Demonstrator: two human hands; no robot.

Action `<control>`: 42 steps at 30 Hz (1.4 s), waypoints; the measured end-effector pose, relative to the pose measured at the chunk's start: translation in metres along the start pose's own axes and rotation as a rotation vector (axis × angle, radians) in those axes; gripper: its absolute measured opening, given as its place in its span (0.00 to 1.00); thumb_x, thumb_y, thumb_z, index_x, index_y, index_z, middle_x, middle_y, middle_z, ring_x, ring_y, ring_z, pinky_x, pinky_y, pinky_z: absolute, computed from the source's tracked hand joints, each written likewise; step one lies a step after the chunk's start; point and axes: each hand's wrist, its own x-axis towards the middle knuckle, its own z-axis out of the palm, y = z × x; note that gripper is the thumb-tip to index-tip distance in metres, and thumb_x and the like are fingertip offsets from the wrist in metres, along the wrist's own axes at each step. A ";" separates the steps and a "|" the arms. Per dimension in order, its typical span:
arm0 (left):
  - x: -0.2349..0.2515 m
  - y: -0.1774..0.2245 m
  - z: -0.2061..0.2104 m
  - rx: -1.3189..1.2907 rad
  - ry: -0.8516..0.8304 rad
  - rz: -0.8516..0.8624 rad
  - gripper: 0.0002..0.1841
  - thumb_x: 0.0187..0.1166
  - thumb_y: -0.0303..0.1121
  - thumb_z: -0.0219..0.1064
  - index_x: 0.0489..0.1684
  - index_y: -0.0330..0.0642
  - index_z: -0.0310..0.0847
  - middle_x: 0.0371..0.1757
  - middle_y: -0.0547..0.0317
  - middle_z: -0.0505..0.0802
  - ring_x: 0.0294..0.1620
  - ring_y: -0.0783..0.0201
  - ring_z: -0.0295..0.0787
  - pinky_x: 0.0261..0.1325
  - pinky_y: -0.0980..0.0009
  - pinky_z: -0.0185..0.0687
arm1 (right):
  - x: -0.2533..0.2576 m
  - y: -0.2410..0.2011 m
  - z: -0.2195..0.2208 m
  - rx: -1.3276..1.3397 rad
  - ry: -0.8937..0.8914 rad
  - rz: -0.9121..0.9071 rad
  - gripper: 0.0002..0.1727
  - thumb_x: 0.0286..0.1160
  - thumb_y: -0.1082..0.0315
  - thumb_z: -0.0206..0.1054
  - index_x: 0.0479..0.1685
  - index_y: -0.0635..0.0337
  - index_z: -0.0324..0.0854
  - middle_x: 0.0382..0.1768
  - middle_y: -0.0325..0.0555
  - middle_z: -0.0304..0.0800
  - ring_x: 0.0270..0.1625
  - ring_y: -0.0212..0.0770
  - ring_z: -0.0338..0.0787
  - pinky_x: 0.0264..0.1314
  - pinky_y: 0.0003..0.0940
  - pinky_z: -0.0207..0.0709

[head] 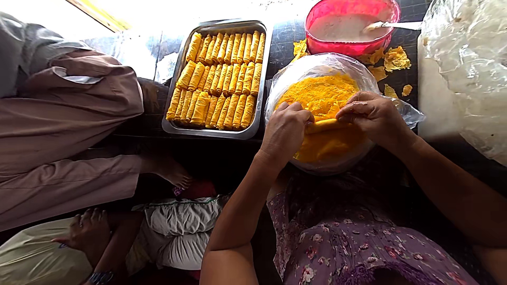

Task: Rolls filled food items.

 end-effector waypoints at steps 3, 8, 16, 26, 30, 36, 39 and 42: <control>0.001 -0.001 -0.001 -0.005 -0.013 0.009 0.05 0.79 0.26 0.69 0.37 0.39 0.93 0.35 0.49 0.90 0.44 0.48 0.88 0.49 0.56 0.81 | 0.001 0.000 0.001 -0.024 0.012 0.013 0.07 0.73 0.73 0.70 0.39 0.58 0.96 0.41 0.49 0.90 0.51 0.44 0.87 0.59 0.39 0.77; -0.003 0.013 0.005 -0.044 0.077 0.139 0.13 0.77 0.16 0.63 0.48 0.37 0.93 0.39 0.47 0.91 0.44 0.47 0.88 0.49 0.55 0.84 | 0.012 -0.008 -0.011 -0.074 -0.112 0.010 0.05 0.70 0.73 0.73 0.38 0.57 0.96 0.39 0.48 0.93 0.47 0.48 0.89 0.53 0.46 0.78; -0.012 0.023 0.020 0.160 0.160 0.201 0.14 0.75 0.19 0.65 0.52 0.39 0.93 0.46 0.47 0.94 0.50 0.48 0.91 0.51 0.59 0.86 | 0.105 0.012 -0.019 -0.559 0.016 0.286 0.28 0.67 0.79 0.65 0.72 0.67 0.80 0.77 0.75 0.72 0.84 0.77 0.63 0.80 0.75 0.55; -0.034 0.031 0.031 0.200 0.200 0.157 0.17 0.78 0.21 0.63 0.61 0.41 0.91 0.58 0.50 0.94 0.64 0.51 0.89 0.64 0.59 0.82 | 0.142 0.022 -0.022 -0.596 -0.107 0.529 0.18 0.64 0.78 0.67 0.55 0.71 0.85 0.80 0.67 0.72 0.93 0.71 0.46 0.81 0.87 0.30; -0.036 0.029 0.038 0.183 0.223 0.165 0.17 0.79 0.22 0.63 0.63 0.41 0.90 0.61 0.47 0.93 0.70 0.50 0.87 0.68 0.57 0.80 | 0.081 -0.005 -0.022 -0.312 0.053 0.102 0.12 0.70 0.83 0.59 0.46 0.68 0.87 0.80 0.67 0.74 0.90 0.71 0.58 0.87 0.74 0.46; -0.034 0.027 0.040 0.168 0.222 0.176 0.19 0.76 0.20 0.63 0.63 0.40 0.89 0.62 0.45 0.92 0.69 0.48 0.87 0.69 0.56 0.80 | 0.012 0.008 -0.013 -0.482 -0.100 -0.365 0.34 0.65 0.85 0.60 0.62 0.36 0.92 0.82 0.57 0.75 0.92 0.72 0.54 0.86 0.84 0.32; -0.034 0.028 0.040 0.175 0.223 0.174 0.19 0.76 0.20 0.63 0.63 0.39 0.89 0.62 0.45 0.92 0.69 0.48 0.87 0.68 0.56 0.79 | 0.017 0.012 -0.017 -0.670 -0.161 -0.344 0.36 0.68 0.88 0.63 0.67 0.33 0.90 0.85 0.56 0.72 0.93 0.72 0.51 0.85 0.86 0.28; -0.036 0.028 0.040 0.172 0.222 0.164 0.19 0.77 0.21 0.63 0.64 0.40 0.88 0.63 0.44 0.92 0.71 0.48 0.86 0.67 0.55 0.79 | 0.024 0.009 -0.021 -0.703 -0.134 -0.290 0.38 0.69 0.91 0.59 0.69 0.37 0.89 0.86 0.58 0.70 0.93 0.72 0.50 0.82 0.89 0.27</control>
